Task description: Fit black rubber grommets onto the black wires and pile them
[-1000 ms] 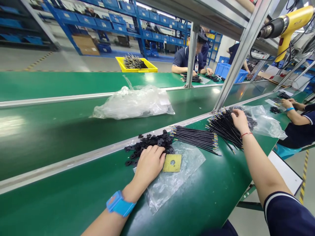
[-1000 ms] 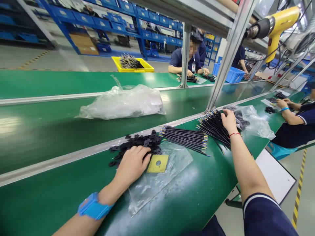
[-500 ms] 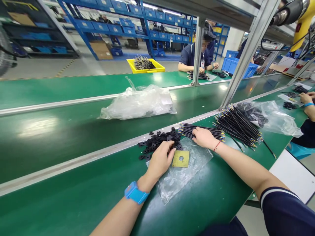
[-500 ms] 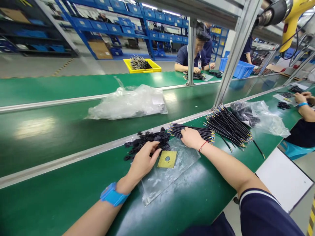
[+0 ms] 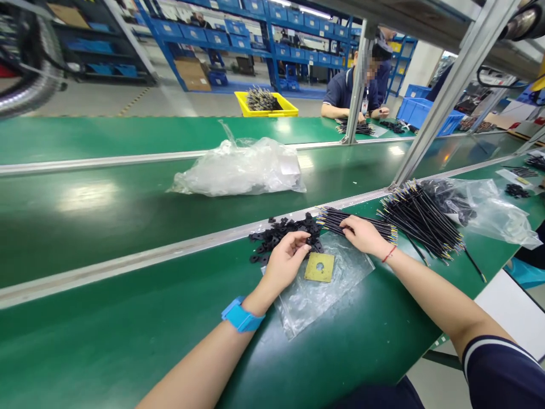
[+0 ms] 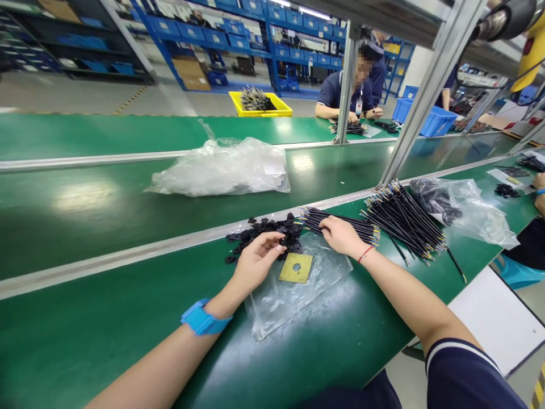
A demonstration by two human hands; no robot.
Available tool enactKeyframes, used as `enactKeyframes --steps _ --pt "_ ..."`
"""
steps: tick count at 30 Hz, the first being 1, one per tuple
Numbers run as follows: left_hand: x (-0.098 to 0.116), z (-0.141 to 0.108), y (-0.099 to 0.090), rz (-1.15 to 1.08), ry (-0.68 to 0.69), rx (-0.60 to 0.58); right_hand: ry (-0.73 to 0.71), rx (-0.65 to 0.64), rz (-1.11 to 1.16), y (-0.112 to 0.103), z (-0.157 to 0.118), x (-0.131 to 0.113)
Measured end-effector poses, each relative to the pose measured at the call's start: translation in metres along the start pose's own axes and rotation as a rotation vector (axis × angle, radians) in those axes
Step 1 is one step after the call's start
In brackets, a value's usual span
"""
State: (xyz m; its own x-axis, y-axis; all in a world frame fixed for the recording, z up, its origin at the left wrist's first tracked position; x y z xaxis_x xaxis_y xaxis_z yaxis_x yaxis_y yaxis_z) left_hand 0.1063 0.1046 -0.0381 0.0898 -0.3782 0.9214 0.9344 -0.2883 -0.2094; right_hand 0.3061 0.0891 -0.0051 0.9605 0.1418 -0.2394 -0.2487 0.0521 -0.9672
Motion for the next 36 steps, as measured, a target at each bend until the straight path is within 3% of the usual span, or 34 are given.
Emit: enactKeyframes --steps 7,11,18,22,26,30,36 --pt "0.003 -0.001 0.003 -0.094 -0.054 0.061 -0.200 -0.147 0.172 -0.006 -0.048 -0.023" --pt "0.006 -0.001 0.004 -0.093 -0.081 0.068 -0.257 -0.190 -0.078 0.002 -0.065 -0.029" --pt "0.006 -0.004 0.005 -0.080 -0.089 0.033 -0.306 -0.091 -0.345 0.008 -0.064 -0.036" --pt "0.009 -0.006 0.008 -0.142 -0.147 0.019 -0.223 -0.095 -0.118 0.004 -0.064 -0.029" --pt "0.011 -0.009 0.013 -0.307 -0.265 -0.007 -0.133 -0.004 0.222 -0.009 -0.068 -0.020" --pt "0.012 -0.012 0.017 -0.409 -0.328 -0.052 -0.107 0.043 0.288 -0.014 -0.070 -0.020" --pt "0.014 -0.013 0.017 -0.363 -0.304 -0.098 -0.054 0.032 0.314 -0.008 -0.067 -0.016"
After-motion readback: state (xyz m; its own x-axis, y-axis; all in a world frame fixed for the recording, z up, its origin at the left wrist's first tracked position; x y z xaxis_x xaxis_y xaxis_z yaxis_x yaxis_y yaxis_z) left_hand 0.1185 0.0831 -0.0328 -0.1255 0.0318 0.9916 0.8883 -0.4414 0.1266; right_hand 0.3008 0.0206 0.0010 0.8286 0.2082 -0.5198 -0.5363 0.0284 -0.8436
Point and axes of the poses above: each hand's wrist, its own z-axis towards the middle knuckle, its own y-axis out of the palm, x = y × z, the point moved 5 cm from there along z, towards the middle knuckle, and after that the axes turned 6 degrees about y, right-handed, at the moved point
